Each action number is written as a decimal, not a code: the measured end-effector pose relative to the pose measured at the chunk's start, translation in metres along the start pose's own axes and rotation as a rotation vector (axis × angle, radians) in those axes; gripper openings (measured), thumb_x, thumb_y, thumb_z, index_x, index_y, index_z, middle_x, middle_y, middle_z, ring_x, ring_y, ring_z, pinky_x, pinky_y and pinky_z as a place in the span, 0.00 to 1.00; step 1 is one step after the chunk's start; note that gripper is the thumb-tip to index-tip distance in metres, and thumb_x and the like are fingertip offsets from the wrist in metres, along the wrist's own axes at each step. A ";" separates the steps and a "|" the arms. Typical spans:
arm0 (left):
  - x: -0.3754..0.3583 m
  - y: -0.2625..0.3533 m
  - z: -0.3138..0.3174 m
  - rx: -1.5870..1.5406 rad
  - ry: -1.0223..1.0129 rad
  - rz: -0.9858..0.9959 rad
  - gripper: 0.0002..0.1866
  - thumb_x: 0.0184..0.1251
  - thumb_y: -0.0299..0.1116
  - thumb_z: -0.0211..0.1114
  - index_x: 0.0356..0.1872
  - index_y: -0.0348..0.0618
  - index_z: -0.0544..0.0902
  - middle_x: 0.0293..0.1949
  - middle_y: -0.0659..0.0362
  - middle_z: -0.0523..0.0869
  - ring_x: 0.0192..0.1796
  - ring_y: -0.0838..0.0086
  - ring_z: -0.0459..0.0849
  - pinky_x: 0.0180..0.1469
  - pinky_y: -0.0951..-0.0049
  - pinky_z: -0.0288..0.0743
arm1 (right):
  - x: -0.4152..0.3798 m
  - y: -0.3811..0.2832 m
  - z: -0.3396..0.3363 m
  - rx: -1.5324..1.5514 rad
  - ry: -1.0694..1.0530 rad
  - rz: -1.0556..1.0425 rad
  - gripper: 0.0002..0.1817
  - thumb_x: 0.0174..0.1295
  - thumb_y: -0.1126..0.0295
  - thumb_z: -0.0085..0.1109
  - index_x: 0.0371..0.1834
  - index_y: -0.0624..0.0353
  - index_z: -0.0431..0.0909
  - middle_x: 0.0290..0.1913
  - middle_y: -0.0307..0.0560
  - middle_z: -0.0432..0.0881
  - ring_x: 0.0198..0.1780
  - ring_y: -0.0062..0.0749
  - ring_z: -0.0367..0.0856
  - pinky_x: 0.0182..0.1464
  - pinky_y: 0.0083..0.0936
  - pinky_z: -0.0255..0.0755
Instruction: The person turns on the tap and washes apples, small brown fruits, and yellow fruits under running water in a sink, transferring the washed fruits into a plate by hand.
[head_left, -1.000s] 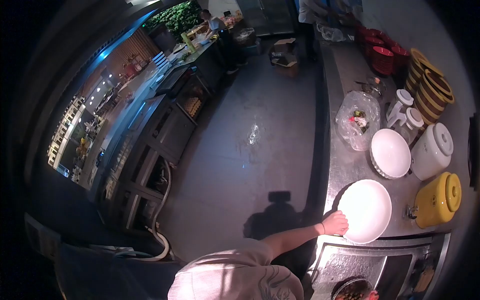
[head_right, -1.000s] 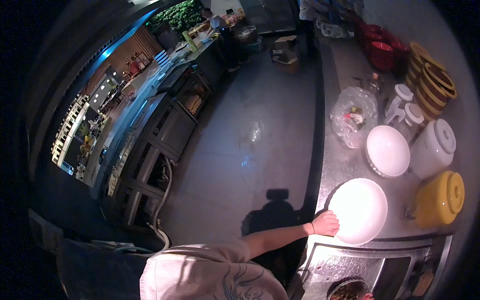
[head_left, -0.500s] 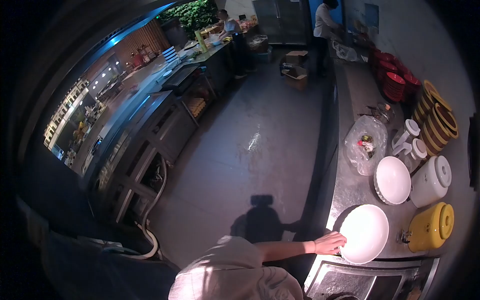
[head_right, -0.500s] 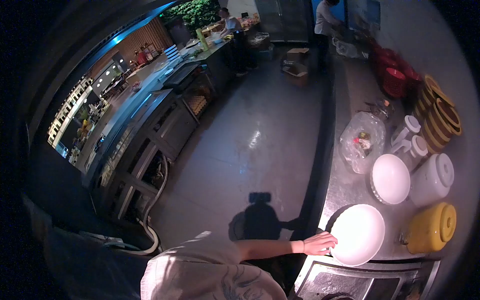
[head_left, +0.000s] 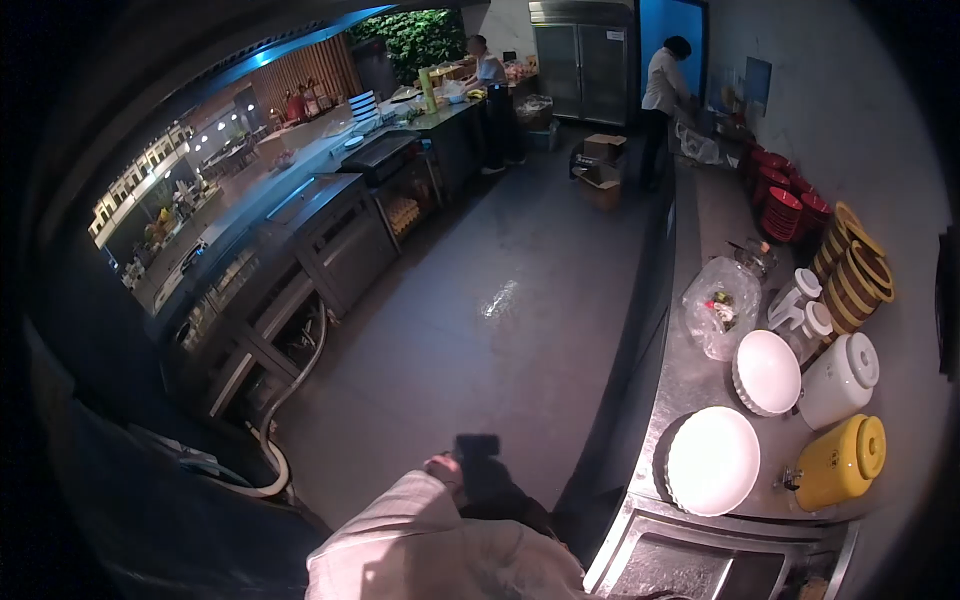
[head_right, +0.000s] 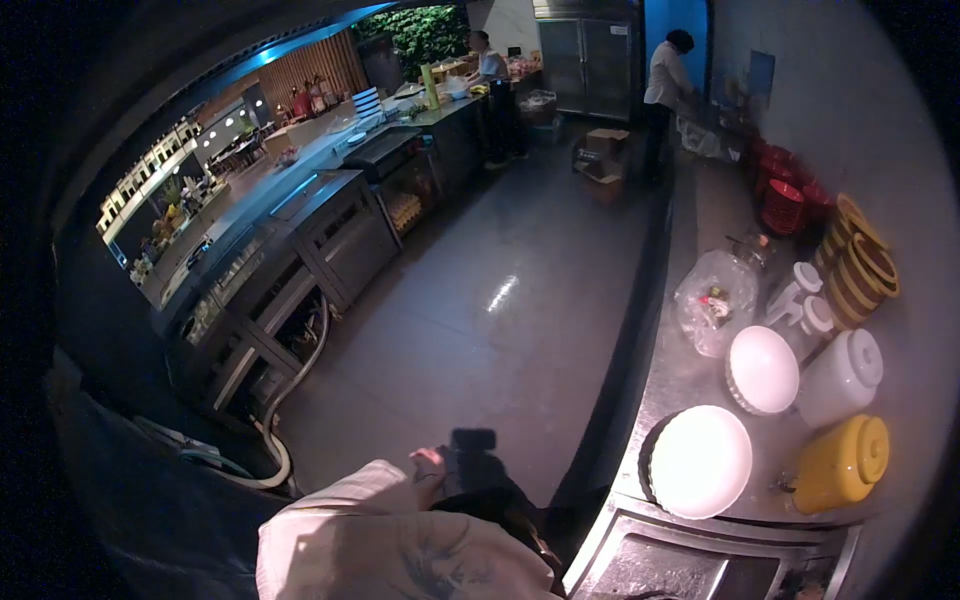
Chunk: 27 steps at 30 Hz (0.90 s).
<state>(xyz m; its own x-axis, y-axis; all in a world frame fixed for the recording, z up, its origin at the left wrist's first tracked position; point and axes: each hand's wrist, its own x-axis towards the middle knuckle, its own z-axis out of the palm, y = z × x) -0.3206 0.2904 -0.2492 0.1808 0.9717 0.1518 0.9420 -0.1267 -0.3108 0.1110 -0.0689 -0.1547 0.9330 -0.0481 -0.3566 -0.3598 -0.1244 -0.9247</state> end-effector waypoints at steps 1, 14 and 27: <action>-0.001 -0.004 -0.015 -0.404 0.025 -0.553 0.14 0.59 0.41 0.53 0.33 0.40 0.77 0.32 0.51 0.77 0.36 0.56 0.78 0.39 0.57 0.70 | -0.003 0.000 0.003 -0.029 -0.014 -0.012 0.29 0.40 0.77 0.61 0.50 0.66 0.66 0.47 0.52 0.73 0.49 0.43 0.71 0.52 0.40 0.68; -0.107 -0.106 -0.023 -0.844 -0.119 -0.846 0.19 0.61 0.45 0.52 0.38 0.35 0.72 0.44 0.41 0.66 0.47 0.48 0.69 0.49 0.55 0.63 | -0.038 0.005 0.057 -0.339 -0.113 -0.072 0.28 0.40 0.78 0.62 0.50 0.65 0.66 0.46 0.51 0.73 0.49 0.42 0.72 0.52 0.39 0.69; -0.037 -0.119 0.064 -0.596 -0.258 -0.910 0.11 0.63 0.35 0.49 0.38 0.37 0.70 0.38 0.45 0.68 0.44 0.54 0.69 0.48 0.65 0.64 | -0.103 -0.024 0.265 -0.587 -0.376 -0.273 0.28 0.40 0.78 0.62 0.49 0.65 0.66 0.46 0.51 0.73 0.48 0.41 0.72 0.51 0.38 0.69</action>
<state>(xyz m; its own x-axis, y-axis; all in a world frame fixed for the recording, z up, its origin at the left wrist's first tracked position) -0.4578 0.2825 -0.2774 -0.6440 0.7544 -0.1274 0.6909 0.6449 0.3267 0.0232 0.2012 -0.1314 0.8882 0.3897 -0.2432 0.0424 -0.5968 -0.8013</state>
